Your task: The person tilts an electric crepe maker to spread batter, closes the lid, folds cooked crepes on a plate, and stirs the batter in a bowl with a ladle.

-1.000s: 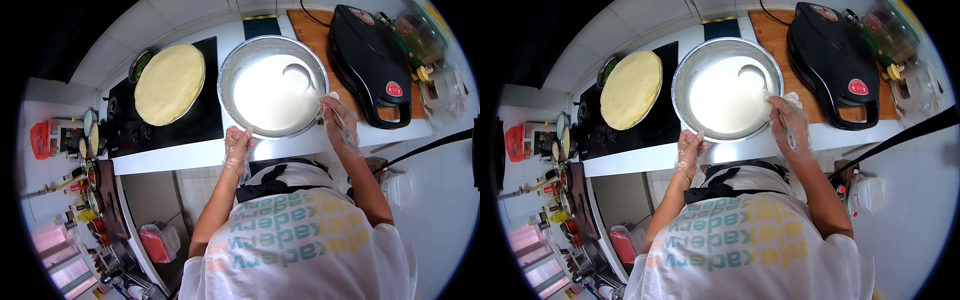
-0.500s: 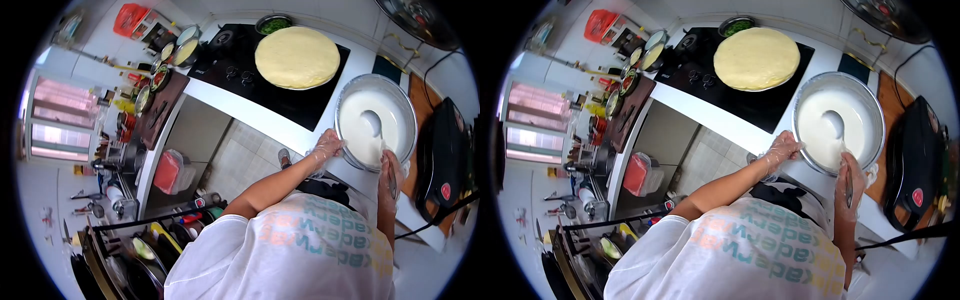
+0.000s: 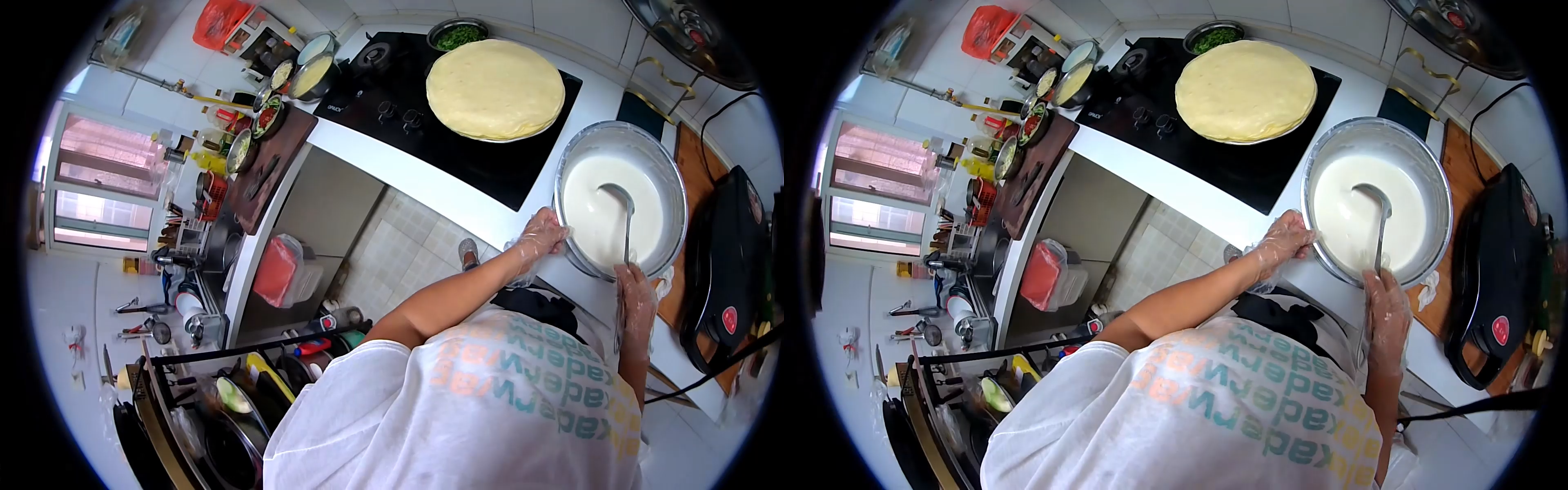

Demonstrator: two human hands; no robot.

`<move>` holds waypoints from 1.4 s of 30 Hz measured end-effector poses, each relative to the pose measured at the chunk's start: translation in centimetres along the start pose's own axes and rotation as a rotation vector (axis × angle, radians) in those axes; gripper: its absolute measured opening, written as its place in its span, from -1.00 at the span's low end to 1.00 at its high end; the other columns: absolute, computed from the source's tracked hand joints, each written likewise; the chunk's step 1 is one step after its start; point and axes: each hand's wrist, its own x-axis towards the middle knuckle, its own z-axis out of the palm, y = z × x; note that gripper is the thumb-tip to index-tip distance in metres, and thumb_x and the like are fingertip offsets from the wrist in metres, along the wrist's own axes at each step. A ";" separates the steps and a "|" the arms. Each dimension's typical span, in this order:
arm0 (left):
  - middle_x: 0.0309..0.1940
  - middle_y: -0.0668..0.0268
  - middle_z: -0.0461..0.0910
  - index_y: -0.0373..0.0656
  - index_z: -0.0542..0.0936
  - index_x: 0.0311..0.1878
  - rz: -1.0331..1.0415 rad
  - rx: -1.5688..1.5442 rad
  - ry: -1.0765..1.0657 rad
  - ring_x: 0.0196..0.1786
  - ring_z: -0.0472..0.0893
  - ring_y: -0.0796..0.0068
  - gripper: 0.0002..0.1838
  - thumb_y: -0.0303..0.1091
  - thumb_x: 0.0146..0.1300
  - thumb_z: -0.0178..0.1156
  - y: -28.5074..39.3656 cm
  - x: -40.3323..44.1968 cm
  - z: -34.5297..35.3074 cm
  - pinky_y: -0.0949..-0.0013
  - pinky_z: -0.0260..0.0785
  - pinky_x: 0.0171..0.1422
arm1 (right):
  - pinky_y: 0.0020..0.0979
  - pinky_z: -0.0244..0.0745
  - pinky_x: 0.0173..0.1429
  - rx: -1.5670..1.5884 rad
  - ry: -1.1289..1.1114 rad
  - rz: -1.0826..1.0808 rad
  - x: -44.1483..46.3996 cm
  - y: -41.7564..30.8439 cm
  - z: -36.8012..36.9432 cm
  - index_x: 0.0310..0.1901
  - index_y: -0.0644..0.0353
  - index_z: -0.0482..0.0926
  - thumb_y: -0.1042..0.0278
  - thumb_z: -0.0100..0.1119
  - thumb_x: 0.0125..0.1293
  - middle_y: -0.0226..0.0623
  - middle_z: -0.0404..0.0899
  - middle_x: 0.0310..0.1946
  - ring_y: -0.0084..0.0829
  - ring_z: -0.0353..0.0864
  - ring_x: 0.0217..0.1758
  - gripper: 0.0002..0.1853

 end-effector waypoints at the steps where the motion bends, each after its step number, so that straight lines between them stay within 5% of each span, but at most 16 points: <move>1: -0.48 0.45 0.39 -0.10 0.27 -0.26 -0.001 -0.005 0.001 -0.47 0.38 0.69 -0.73 -0.34 0.13 0.21 0.1 0.0 0.0 0.58 0.35 -0.37 | -0.32 0.40 -0.07 0.014 -0.020 0.017 -0.4 -0.1 -0.7 -0.14 0.23 0.52 0.60 0.06 0.13 0.00 0.50 -0.22 -0.10 0.51 -0.17 -0.77; 8: -0.49 0.44 0.39 -0.13 0.29 -0.25 0.013 -0.025 0.010 -0.48 0.38 0.68 -0.72 -0.34 0.12 0.22 -0.2 0.1 0.1 0.58 0.36 -0.38 | -0.39 0.42 -0.11 -0.015 0.141 0.040 -1.9 1.2 -1.7 -0.13 0.28 0.49 0.68 0.01 0.13 -0.08 0.51 -0.22 -0.26 0.53 -0.18 -0.75; 11: -0.50 0.44 0.38 -0.13 0.29 -0.26 0.013 -0.002 0.022 -0.48 0.39 0.68 -0.72 -0.33 0.12 0.22 0.0 0.0 0.1 0.59 0.36 -0.38 | -0.49 0.38 -0.14 -0.131 0.269 -0.099 -0.5 1.7 -0.5 -0.14 0.30 0.49 0.57 0.06 0.17 -0.19 0.50 -0.26 -0.39 0.49 -0.23 -0.80; 14: -0.51 0.44 0.37 -0.11 0.29 -0.28 0.014 -0.011 0.011 -0.49 0.39 0.68 -0.73 -0.32 0.12 0.22 -0.3 0.2 0.1 0.59 0.36 -0.40 | -0.59 0.28 -0.15 0.743 0.249 0.522 0.0 2.9 2.4 -0.13 0.34 0.48 0.40 0.09 0.21 -0.34 0.45 -0.28 -0.53 0.39 -0.27 -0.76; 17: -0.51 0.44 0.37 -0.10 0.29 -0.30 0.035 -0.041 0.010 -0.49 0.39 0.68 -0.73 -0.32 0.11 0.22 -0.2 -0.1 0.1 0.60 0.35 -0.41 | -0.43 0.33 -0.10 0.116 0.105 0.118 -0.6 3.0 2.5 -0.11 0.27 0.51 0.53 0.14 0.09 -0.11 0.44 -0.19 -0.31 0.42 -0.19 -0.72; 21: -0.51 0.44 0.37 -0.11 0.29 -0.30 0.036 -0.052 0.010 -0.49 0.39 0.68 -0.72 -0.31 0.11 0.23 -0.4 0.1 0.1 0.59 0.35 -0.42 | -0.28 0.41 -0.08 0.001 0.050 -0.062 -1.1 1.0 0.5 -0.14 0.21 0.55 0.68 0.17 -0.03 0.00 0.47 -0.13 -0.12 0.49 -0.13 -0.65; 25: -0.51 0.45 0.37 -0.11 0.30 -0.28 0.016 -0.034 0.021 -0.50 0.39 0.68 -0.72 -0.31 0.11 0.23 0.0 0.0 0.1 0.59 0.34 -0.42 | -0.23 0.41 -0.06 0.013 0.000 0.137 -2.9 1.7 0.0 -0.17 0.20 0.55 0.67 0.16 -0.02 -0.06 0.48 -0.14 -0.11 0.50 -0.13 -0.68; 31: -0.52 0.46 0.38 -0.11 0.30 -0.27 -0.007 0.006 0.030 -0.51 0.37 0.70 -0.73 -0.32 0.11 0.23 -0.1 0.1 0.2 0.60 0.33 -0.41 | -0.31 0.36 0.10 -0.137 0.121 0.054 -2.8 3.6 -2.4 -0.13 0.27 0.51 0.57 -0.04 0.19 -0.06 0.47 -0.08 -0.11 0.48 0.00 -0.78; 34: -0.51 0.47 0.39 -0.10 0.32 -0.29 -0.002 0.005 0.022 -0.51 0.36 0.71 -0.76 -0.33 0.12 0.21 -0.3 0.4 0.0 0.60 0.32 -0.41 | -0.33 0.35 0.07 0.049 0.230 0.255 -1.8 4.7 -1.6 -0.09 0.29 0.49 0.51 -0.11 0.25 -0.06 0.48 -0.10 -0.16 0.49 -0.04 -0.77; 42: -0.54 0.50 0.40 -0.06 0.36 -0.37 0.013 -0.081 -0.024 -0.54 0.36 0.74 -0.81 -0.31 0.13 0.21 -0.7 0.4 0.0 0.62 0.31 -0.44 | -0.40 0.29 0.08 0.411 0.302 0.337 1.4 5.2 1.6 -0.09 0.32 0.49 0.40 -0.16 0.32 -0.16 0.52 -0.17 -0.37 0.47 -0.08 -0.73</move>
